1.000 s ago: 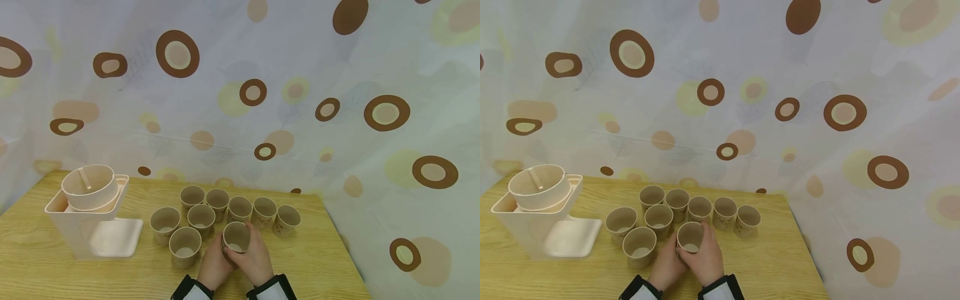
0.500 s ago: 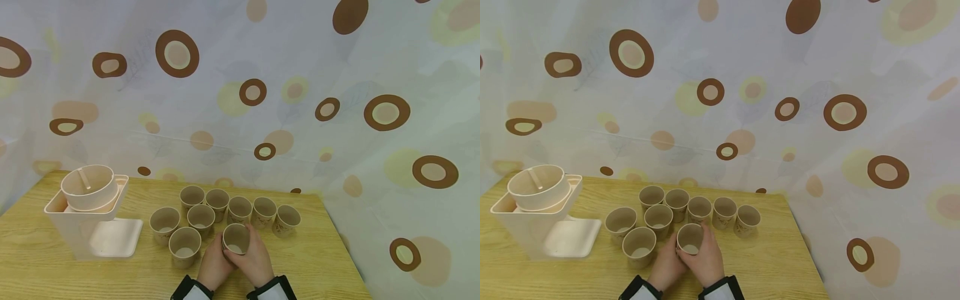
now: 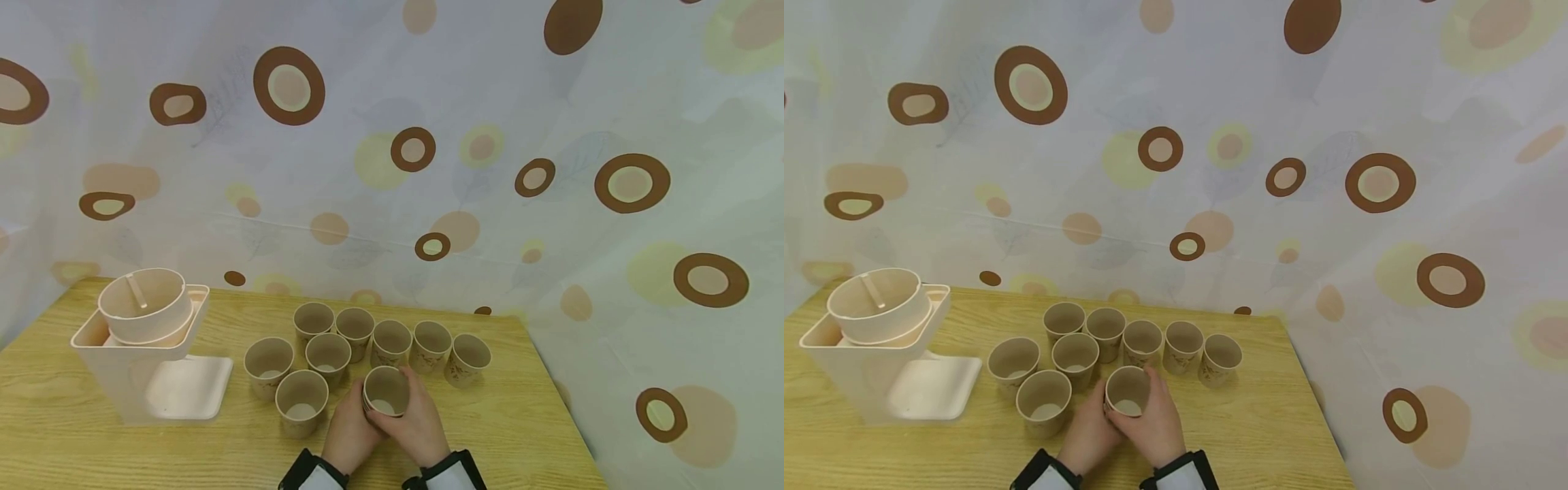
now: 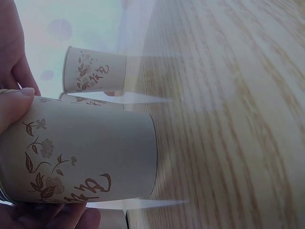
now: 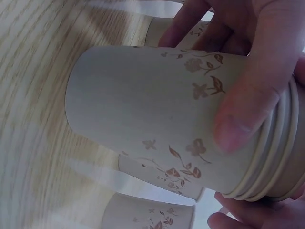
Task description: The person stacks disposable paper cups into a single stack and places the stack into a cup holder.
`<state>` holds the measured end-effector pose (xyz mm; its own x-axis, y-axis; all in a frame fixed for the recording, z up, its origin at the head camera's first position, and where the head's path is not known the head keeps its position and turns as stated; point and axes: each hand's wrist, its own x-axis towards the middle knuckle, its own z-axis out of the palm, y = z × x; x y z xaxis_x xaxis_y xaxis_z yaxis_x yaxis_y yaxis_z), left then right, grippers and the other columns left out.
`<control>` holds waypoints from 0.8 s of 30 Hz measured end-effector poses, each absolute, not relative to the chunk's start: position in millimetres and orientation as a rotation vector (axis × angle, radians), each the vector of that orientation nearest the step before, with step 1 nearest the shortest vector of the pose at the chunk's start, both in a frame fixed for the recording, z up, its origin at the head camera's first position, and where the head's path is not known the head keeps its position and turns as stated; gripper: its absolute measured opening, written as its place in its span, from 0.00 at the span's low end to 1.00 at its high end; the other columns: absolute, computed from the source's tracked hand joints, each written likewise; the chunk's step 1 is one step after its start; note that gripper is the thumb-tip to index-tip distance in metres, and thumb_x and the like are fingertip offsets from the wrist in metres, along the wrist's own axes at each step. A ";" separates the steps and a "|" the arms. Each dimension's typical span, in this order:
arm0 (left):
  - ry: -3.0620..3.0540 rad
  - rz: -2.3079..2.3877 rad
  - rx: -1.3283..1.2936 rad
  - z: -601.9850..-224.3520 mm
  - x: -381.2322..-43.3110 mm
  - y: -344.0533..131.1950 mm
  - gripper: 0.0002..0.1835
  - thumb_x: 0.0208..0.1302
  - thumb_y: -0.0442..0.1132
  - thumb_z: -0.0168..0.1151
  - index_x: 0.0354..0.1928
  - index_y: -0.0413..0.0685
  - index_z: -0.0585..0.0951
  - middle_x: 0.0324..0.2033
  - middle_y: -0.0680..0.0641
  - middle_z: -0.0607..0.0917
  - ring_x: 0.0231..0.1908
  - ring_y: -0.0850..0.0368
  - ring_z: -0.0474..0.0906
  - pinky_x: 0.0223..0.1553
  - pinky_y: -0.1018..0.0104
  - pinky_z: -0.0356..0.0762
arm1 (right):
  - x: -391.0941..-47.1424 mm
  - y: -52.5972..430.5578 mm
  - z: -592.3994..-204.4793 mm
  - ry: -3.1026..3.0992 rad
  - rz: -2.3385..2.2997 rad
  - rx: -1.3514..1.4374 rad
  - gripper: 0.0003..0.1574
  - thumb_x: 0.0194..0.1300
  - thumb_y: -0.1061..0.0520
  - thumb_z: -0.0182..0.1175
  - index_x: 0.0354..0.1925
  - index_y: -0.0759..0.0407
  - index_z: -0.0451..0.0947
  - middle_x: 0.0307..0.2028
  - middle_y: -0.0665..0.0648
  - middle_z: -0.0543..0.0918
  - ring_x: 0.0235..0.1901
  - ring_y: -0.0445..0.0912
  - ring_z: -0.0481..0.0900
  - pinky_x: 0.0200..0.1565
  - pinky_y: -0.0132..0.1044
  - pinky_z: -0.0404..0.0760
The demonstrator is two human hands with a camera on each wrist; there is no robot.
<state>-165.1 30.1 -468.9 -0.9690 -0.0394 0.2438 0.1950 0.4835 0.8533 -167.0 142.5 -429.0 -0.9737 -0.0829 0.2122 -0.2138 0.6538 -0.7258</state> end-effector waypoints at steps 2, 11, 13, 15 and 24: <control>-2.493 -1.478 -0.140 -468.2 -165.0 30.1 0.35 0.34 0.36 0.72 0.50 0.31 0.73 0.41 0.34 0.84 0.42 0.42 0.80 0.43 0.46 0.80 | -167.4 143.2 -429.9 -2.707 1.231 0.255 0.51 0.40 0.52 0.73 0.58 0.76 0.64 0.54 0.75 0.74 0.48 0.62 0.75 0.47 0.56 0.76; -2.479 -1.443 -0.146 -468.2 -165.0 30.2 0.33 0.34 0.37 0.73 0.48 0.32 0.73 0.39 0.35 0.84 0.41 0.43 0.80 0.42 0.47 0.80 | -166.2 144.2 -429.5 -2.748 1.262 0.255 0.53 0.43 0.50 0.72 0.60 0.75 0.62 0.59 0.76 0.70 0.51 0.63 0.73 0.49 0.58 0.75; -2.483 -1.441 -0.144 -468.1 -165.3 30.1 0.33 0.35 0.37 0.72 0.48 0.32 0.73 0.39 0.35 0.84 0.41 0.43 0.80 0.42 0.47 0.80 | -165.8 144.7 -429.8 -2.752 1.260 0.267 0.53 0.44 0.49 0.72 0.61 0.75 0.61 0.59 0.76 0.70 0.51 0.63 0.73 0.49 0.58 0.75; -2.485 -1.438 -0.148 -468.2 -165.1 29.9 0.33 0.35 0.37 0.72 0.48 0.32 0.73 0.39 0.35 0.84 0.41 0.43 0.80 0.41 0.47 0.80 | -165.5 145.2 -430.6 -2.758 1.256 0.281 0.54 0.45 0.49 0.71 0.61 0.76 0.60 0.59 0.77 0.69 0.51 0.64 0.73 0.49 0.58 0.75; -2.491 -1.448 -0.155 -469.7 -165.1 29.9 0.33 0.37 0.38 0.73 0.48 0.33 0.73 0.39 0.36 0.84 0.40 0.44 0.80 0.40 0.49 0.80 | -166.3 145.7 -439.8 -2.761 1.141 0.323 0.53 0.52 0.42 0.65 0.62 0.76 0.59 0.58 0.76 0.70 0.52 0.62 0.73 0.49 0.58 0.76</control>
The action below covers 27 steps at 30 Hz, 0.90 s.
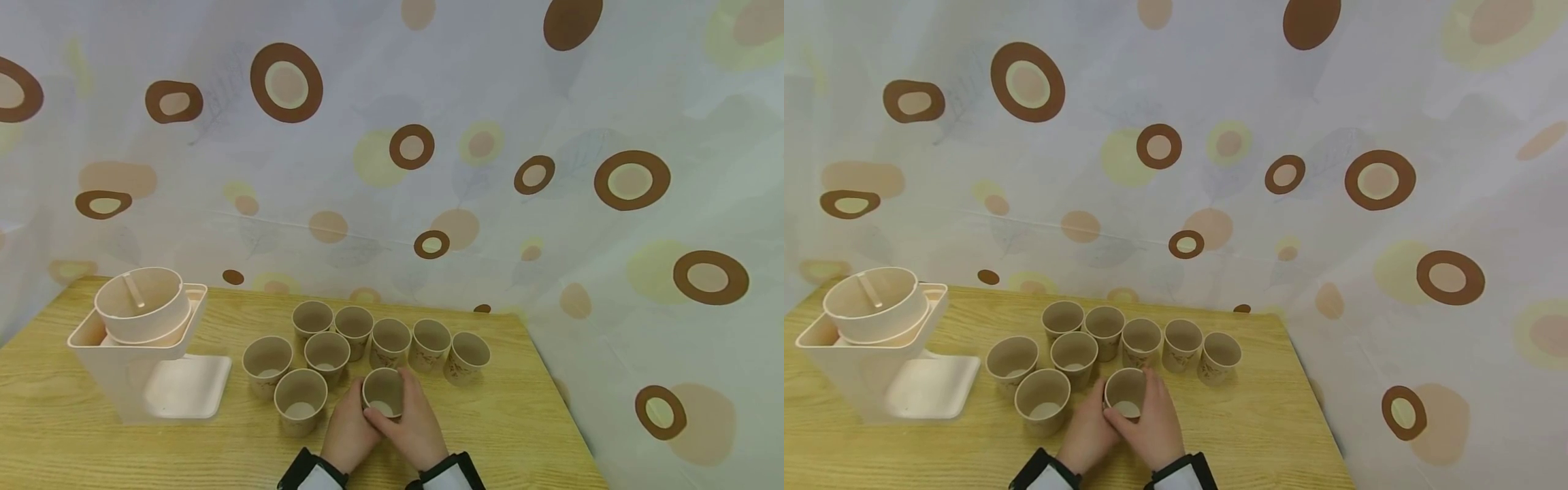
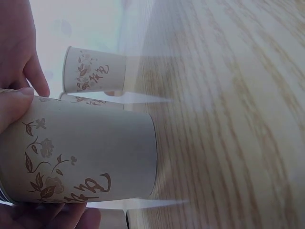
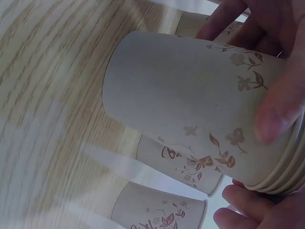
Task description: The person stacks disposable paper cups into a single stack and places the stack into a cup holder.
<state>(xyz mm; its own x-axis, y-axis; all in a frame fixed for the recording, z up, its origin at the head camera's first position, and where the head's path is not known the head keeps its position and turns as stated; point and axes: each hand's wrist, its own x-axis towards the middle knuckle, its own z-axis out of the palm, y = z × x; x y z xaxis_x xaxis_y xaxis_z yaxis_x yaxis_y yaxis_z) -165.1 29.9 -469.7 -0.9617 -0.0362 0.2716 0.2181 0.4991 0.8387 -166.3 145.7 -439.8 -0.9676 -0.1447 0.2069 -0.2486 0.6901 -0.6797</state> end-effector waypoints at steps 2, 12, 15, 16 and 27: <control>-2.493 -1.441 -0.152 -469.5 -165.6 29.8 0.33 0.37 0.38 0.73 0.49 0.33 0.73 0.39 0.36 0.84 0.40 0.45 0.80 0.40 0.49 0.80 | -167.0 145.0 -439.4 -2.754 1.128 0.325 0.52 0.52 0.42 0.65 0.62 0.76 0.60 0.58 0.76 0.70 0.51 0.63 0.74 0.48 0.58 0.76; -2.462 -1.443 -0.168 -470.5 -168.6 29.8 0.32 0.37 0.37 0.72 0.48 0.33 0.73 0.40 0.37 0.84 0.41 0.44 0.80 0.42 0.48 0.80 | -165.3 140.4 -430.4 -2.771 1.161 0.305 0.53 0.52 0.44 0.65 0.62 0.77 0.58 0.59 0.77 0.69 0.51 0.63 0.74 0.48 0.58 0.76; -2.462 -1.458 -0.168 -471.3 -169.3 29.6 0.32 0.38 0.36 0.72 0.49 0.33 0.72 0.40 0.37 0.83 0.42 0.44 0.79 0.43 0.48 0.79 | -165.5 140.0 -429.6 -2.776 1.170 0.304 0.53 0.53 0.44 0.65 0.63 0.77 0.58 0.59 0.77 0.68 0.51 0.63 0.73 0.48 0.58 0.76; -2.461 -1.466 -0.166 -471.4 -169.3 29.4 0.32 0.38 0.35 0.72 0.49 0.33 0.72 0.41 0.37 0.83 0.42 0.44 0.79 0.43 0.47 0.79 | -166.2 140.2 -429.8 -2.777 1.174 0.309 0.53 0.52 0.44 0.66 0.63 0.78 0.58 0.59 0.77 0.68 0.51 0.64 0.73 0.48 0.58 0.76; -2.444 -1.643 -0.164 -476.6 -166.2 30.4 0.38 0.35 0.38 0.76 0.53 0.35 0.71 0.46 0.37 0.82 0.48 0.43 0.77 0.50 0.44 0.76 | -186.2 185.7 -415.5 -2.652 1.187 0.009 0.47 0.61 0.47 0.59 0.64 0.78 0.57 0.61 0.80 0.66 0.62 0.69 0.63 0.60 0.65 0.65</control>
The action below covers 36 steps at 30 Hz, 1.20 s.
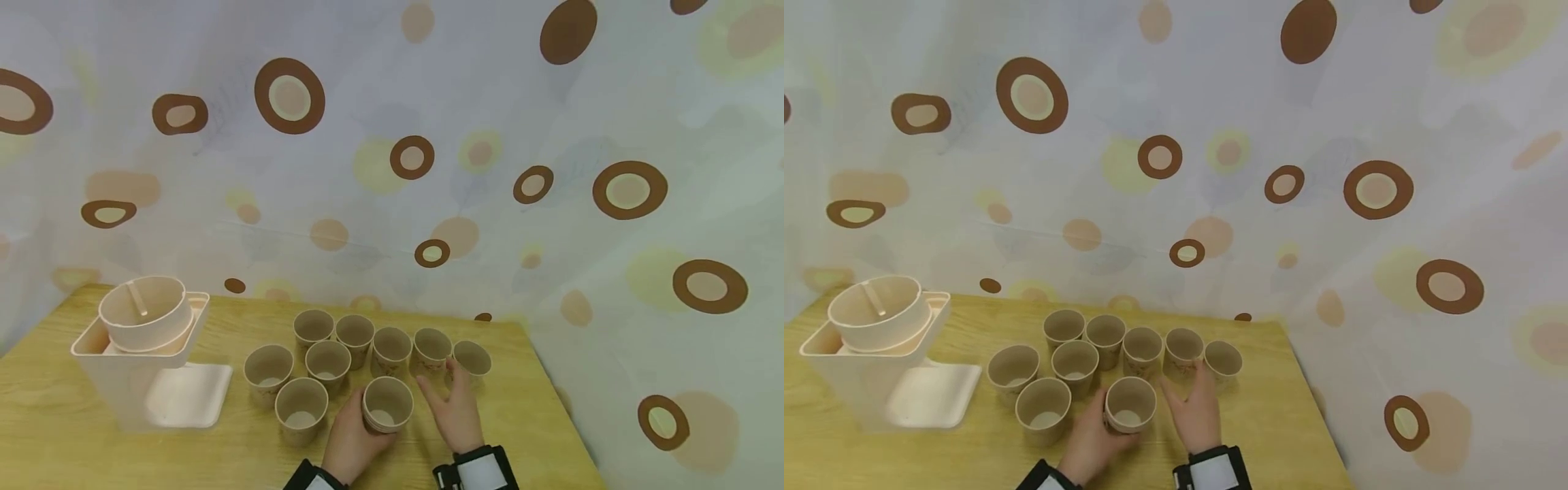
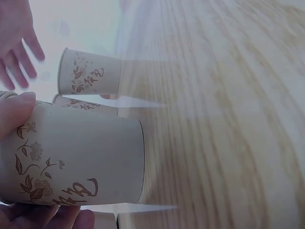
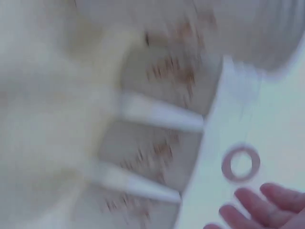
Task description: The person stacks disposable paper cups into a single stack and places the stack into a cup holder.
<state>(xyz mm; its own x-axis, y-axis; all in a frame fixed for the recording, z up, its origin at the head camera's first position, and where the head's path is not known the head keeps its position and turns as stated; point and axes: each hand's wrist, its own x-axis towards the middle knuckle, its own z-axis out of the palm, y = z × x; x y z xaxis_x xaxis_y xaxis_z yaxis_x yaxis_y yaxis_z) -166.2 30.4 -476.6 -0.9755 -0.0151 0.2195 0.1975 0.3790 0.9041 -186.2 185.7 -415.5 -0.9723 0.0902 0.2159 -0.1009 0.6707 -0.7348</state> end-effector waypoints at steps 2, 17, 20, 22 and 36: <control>-2.448 -1.633 -0.151 -479.8 -165.1 30.9 0.38 0.35 0.38 0.76 0.52 0.36 0.72 0.45 0.38 0.82 0.48 0.43 0.77 0.51 0.44 0.75 | -194.2 199.7 -411.8 -2.627 1.150 -0.025 0.44 0.60 0.51 0.61 0.63 0.79 0.58 0.60 0.81 0.65 0.61 0.70 0.61 0.59 0.66 0.65; -2.459 -1.650 -0.163 -482.9 -163.1 33.3 0.39 0.35 0.38 0.76 0.53 0.34 0.71 0.46 0.36 0.82 0.48 0.41 0.77 0.51 0.43 0.75 | -237.2 262.8 -437.2 -2.867 0.921 -0.268 0.64 0.48 0.52 0.68 0.66 0.84 0.43 0.60 0.88 0.56 0.58 0.78 0.56 0.55 0.70 0.67; -2.456 -1.654 -0.155 -481.2 -163.2 32.8 0.39 0.34 0.38 0.76 0.53 0.34 0.71 0.47 0.36 0.82 0.49 0.41 0.77 0.51 0.42 0.75 | -241.1 261.6 -440.6 -2.862 0.894 -0.270 0.63 0.48 0.52 0.67 0.65 0.85 0.44 0.60 0.88 0.56 0.58 0.78 0.56 0.55 0.70 0.67; -2.459 -1.656 -0.146 -480.6 -162.9 32.6 0.40 0.34 0.38 0.76 0.53 0.34 0.71 0.47 0.35 0.81 0.49 0.40 0.77 0.51 0.42 0.75 | -243.5 260.4 -442.4 -2.857 0.873 -0.269 0.62 0.47 0.53 0.67 0.65 0.85 0.45 0.59 0.88 0.58 0.57 0.78 0.57 0.54 0.69 0.68; -2.478 -1.656 -0.128 -477.7 -165.4 30.0 0.40 0.35 0.40 0.77 0.54 0.33 0.70 0.48 0.35 0.81 0.49 0.39 0.76 0.51 0.41 0.75 | -243.8 259.3 -438.2 -2.668 1.158 -0.334 0.55 0.50 0.57 0.66 0.61 0.84 0.46 0.53 0.87 0.63 0.51 0.76 0.66 0.49 0.67 0.73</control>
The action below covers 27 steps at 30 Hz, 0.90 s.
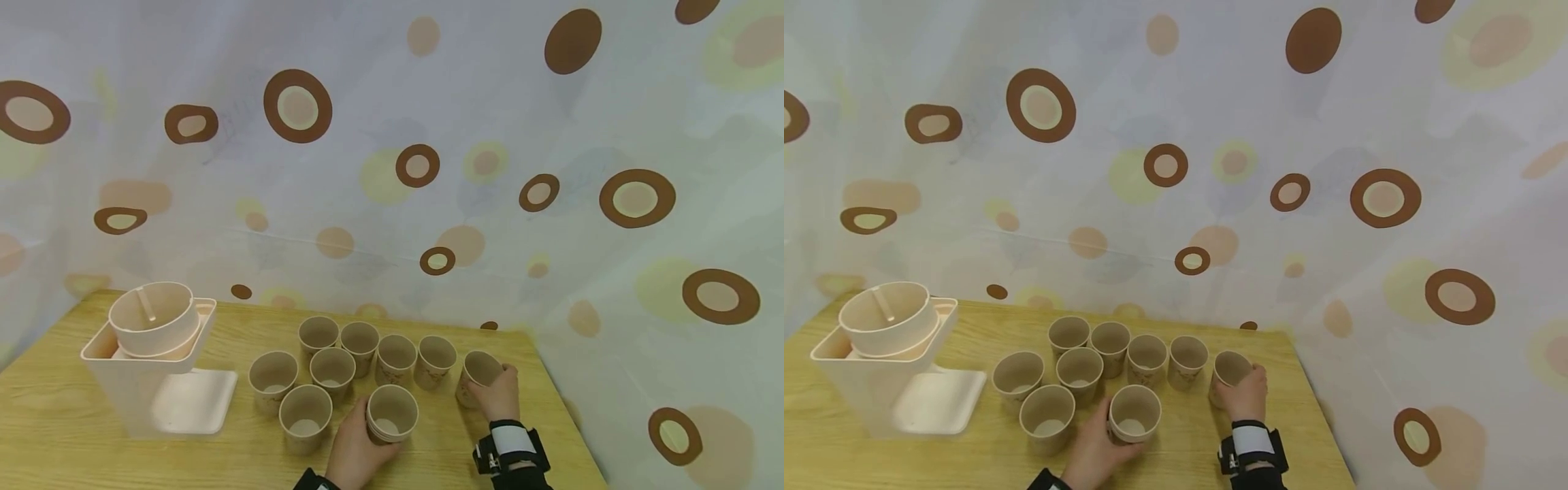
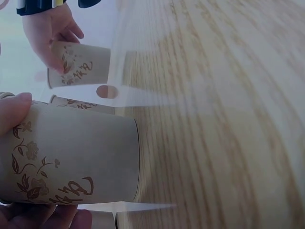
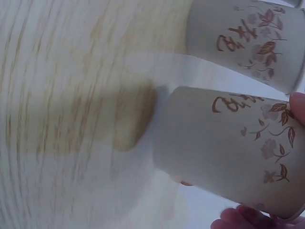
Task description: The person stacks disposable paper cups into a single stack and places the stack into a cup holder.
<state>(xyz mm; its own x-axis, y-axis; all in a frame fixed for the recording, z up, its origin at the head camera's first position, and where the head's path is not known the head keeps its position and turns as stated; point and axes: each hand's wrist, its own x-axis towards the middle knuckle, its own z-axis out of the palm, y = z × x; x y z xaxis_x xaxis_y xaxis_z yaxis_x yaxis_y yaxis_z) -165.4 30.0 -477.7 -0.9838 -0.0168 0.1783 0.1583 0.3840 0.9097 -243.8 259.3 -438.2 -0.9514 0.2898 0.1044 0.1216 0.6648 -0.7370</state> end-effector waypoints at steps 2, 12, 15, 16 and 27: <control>-2.476 -1.655 -0.129 -477.5 -165.6 29.9 0.41 0.35 0.40 0.77 0.54 0.33 0.70 0.48 0.35 0.81 0.49 0.39 0.76 0.52 0.41 0.75 | -240.3 259.0 -434.9 -2.659 1.219 -0.351 0.56 0.52 0.57 0.65 0.62 0.83 0.42 0.54 0.89 0.62 0.51 0.76 0.66 0.49 0.67 0.73; -2.476 -1.685 -0.134 -476.9 -165.9 29.6 0.41 0.36 0.40 0.77 0.55 0.34 0.70 0.48 0.36 0.81 0.50 0.40 0.76 0.52 0.42 0.74 | -225.9 252.7 -426.6 -2.650 1.213 -0.346 0.57 0.50 0.56 0.67 0.62 0.82 0.44 0.53 0.90 0.66 0.51 0.76 0.68 0.48 0.66 0.73; -2.476 -1.686 -0.125 -475.1 -164.8 29.5 0.40 0.35 0.39 0.77 0.55 0.34 0.71 0.48 0.35 0.81 0.50 0.40 0.76 0.52 0.41 0.74 | -221.1 250.9 -425.9 -2.655 1.215 -0.338 0.57 0.51 0.53 0.67 0.62 0.82 0.45 0.53 0.88 0.66 0.51 0.75 0.69 0.48 0.66 0.74; -2.476 -1.684 -0.122 -474.5 -164.4 29.6 0.40 0.35 0.39 0.77 0.54 0.34 0.71 0.48 0.35 0.81 0.50 0.40 0.76 0.52 0.41 0.74 | -219.3 250.6 -425.8 -2.656 1.218 -0.338 0.57 0.51 0.53 0.67 0.62 0.82 0.45 0.53 0.88 0.66 0.51 0.74 0.69 0.48 0.66 0.75; -2.471 -1.678 -0.132 -475.1 -164.4 29.6 0.39 0.36 0.39 0.76 0.54 0.33 0.71 0.47 0.35 0.81 0.49 0.40 0.77 0.51 0.43 0.75 | -199.3 239.9 -410.6 -2.653 1.240 -0.335 0.58 0.52 0.48 0.67 0.64 0.78 0.45 0.54 0.87 0.66 0.53 0.74 0.69 0.48 0.66 0.75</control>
<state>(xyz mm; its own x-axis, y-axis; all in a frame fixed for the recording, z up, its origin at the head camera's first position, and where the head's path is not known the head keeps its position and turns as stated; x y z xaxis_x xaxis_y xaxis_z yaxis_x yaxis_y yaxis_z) -164.4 29.6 -475.1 -0.9846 -0.0122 0.1743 0.1576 0.3695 0.9158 -199.3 239.9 -410.6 -0.9556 0.2838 0.0788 0.1215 0.6236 -0.7723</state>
